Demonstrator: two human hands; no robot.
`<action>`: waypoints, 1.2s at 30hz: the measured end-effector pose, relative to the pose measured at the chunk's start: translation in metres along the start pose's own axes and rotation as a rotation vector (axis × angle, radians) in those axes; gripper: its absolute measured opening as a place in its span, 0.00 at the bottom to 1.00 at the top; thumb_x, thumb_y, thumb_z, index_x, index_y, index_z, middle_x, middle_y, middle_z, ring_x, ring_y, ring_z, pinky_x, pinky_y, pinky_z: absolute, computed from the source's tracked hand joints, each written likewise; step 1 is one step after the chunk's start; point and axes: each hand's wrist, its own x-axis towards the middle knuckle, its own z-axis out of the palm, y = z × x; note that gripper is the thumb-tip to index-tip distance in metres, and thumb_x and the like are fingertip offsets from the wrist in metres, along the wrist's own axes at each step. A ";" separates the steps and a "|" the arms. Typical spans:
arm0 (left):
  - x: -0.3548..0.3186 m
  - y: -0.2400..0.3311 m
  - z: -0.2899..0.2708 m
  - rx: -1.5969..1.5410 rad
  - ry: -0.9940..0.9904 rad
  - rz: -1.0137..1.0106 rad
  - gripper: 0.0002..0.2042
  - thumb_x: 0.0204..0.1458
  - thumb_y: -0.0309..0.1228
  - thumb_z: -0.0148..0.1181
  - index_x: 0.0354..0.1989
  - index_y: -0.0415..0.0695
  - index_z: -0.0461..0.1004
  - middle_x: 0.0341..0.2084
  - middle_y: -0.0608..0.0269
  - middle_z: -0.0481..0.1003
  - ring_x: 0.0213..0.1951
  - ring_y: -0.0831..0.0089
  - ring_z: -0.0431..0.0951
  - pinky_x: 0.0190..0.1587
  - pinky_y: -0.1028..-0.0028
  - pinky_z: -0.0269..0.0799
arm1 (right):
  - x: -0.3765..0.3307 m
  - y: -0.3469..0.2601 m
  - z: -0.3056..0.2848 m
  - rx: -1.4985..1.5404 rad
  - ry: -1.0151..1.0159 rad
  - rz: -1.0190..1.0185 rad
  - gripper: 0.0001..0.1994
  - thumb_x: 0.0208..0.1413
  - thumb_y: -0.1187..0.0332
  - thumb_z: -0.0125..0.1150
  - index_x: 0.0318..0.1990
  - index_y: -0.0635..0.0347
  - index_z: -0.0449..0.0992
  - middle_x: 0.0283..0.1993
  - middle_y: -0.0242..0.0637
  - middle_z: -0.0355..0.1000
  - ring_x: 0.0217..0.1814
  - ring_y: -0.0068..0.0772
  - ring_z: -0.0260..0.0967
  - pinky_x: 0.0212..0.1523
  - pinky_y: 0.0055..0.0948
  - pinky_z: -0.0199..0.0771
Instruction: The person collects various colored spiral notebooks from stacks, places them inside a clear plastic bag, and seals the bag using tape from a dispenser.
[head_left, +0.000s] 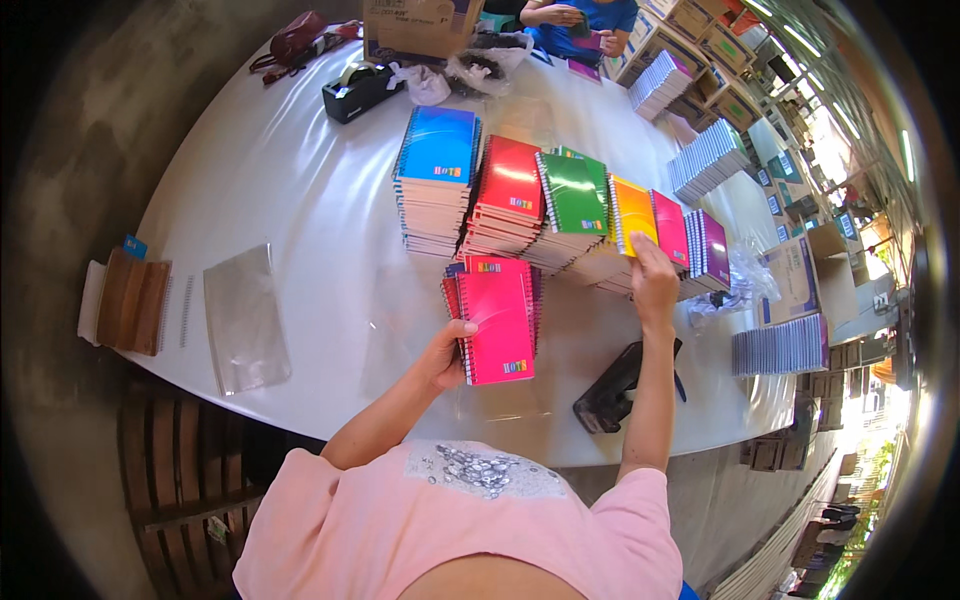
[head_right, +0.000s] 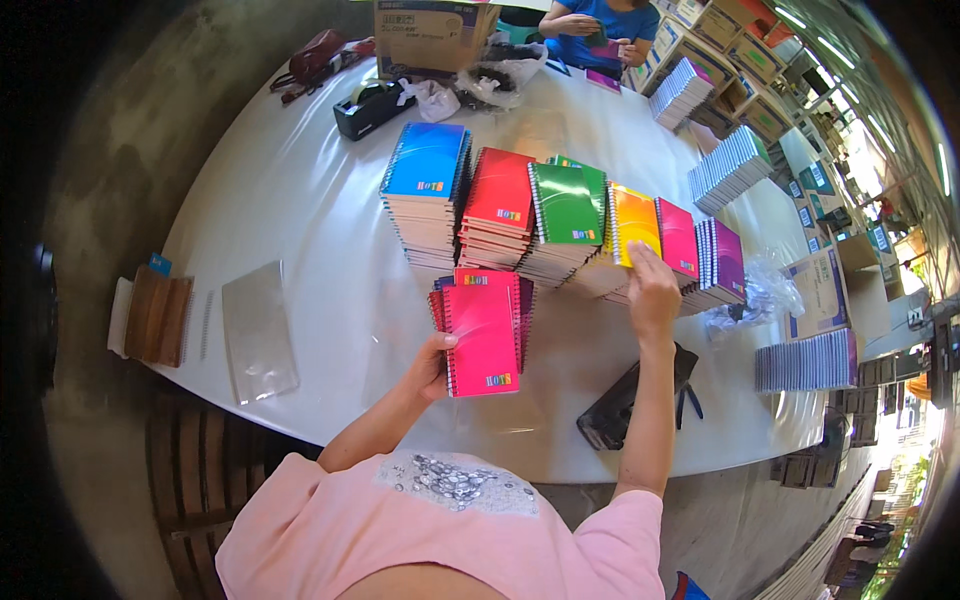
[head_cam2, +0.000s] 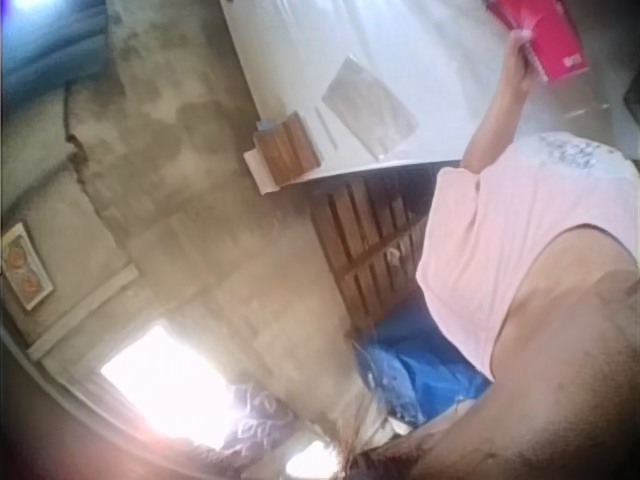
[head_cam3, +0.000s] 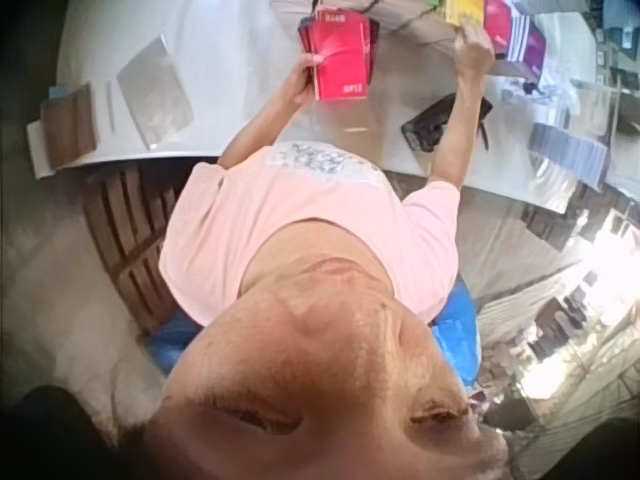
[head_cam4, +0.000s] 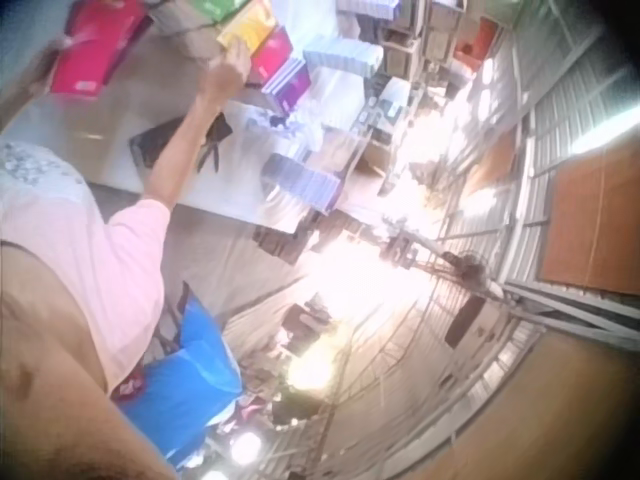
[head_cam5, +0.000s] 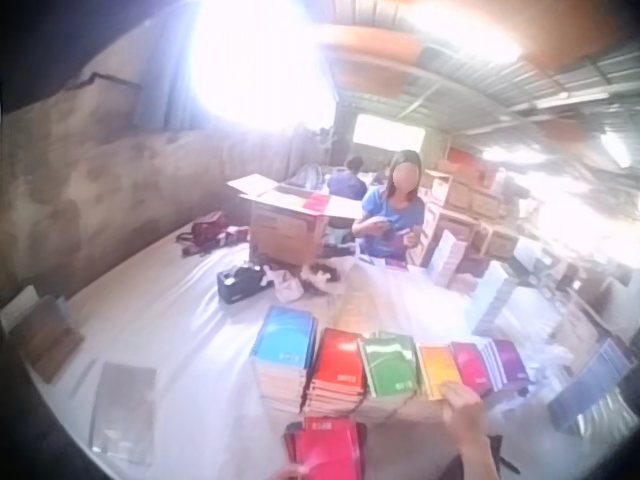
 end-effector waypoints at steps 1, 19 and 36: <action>-0.001 0.000 -0.001 -0.005 0.007 0.003 0.28 0.46 0.31 0.57 0.57 0.35 0.59 0.47 0.50 0.70 0.48 0.63 0.73 0.54 0.60 0.69 | -0.003 -0.001 -0.003 0.063 0.019 0.103 0.16 0.49 0.78 0.58 0.48 0.58 0.75 0.47 0.42 0.73 0.48 0.42 0.72 0.48 0.31 0.70; -0.006 0.006 0.004 -0.113 -0.066 -0.264 0.34 0.39 0.37 0.61 0.57 0.37 0.60 0.51 0.47 0.68 0.51 0.56 0.71 0.56 0.58 0.64 | -0.011 -0.082 -0.063 1.355 -0.521 -0.355 0.14 0.33 0.85 0.58 0.27 0.54 0.80 0.38 0.35 0.76 0.54 0.43 0.69 0.65 0.46 0.47; -0.030 -0.003 -0.028 0.086 0.009 -0.166 0.30 0.45 0.36 0.60 0.57 0.39 0.60 0.51 0.51 0.69 0.51 0.61 0.71 0.56 0.59 0.65 | -0.069 0.092 -0.060 -0.265 0.426 0.126 0.16 0.49 0.75 0.59 0.48 0.57 0.74 0.50 0.39 0.72 0.54 0.42 0.68 0.61 0.50 0.53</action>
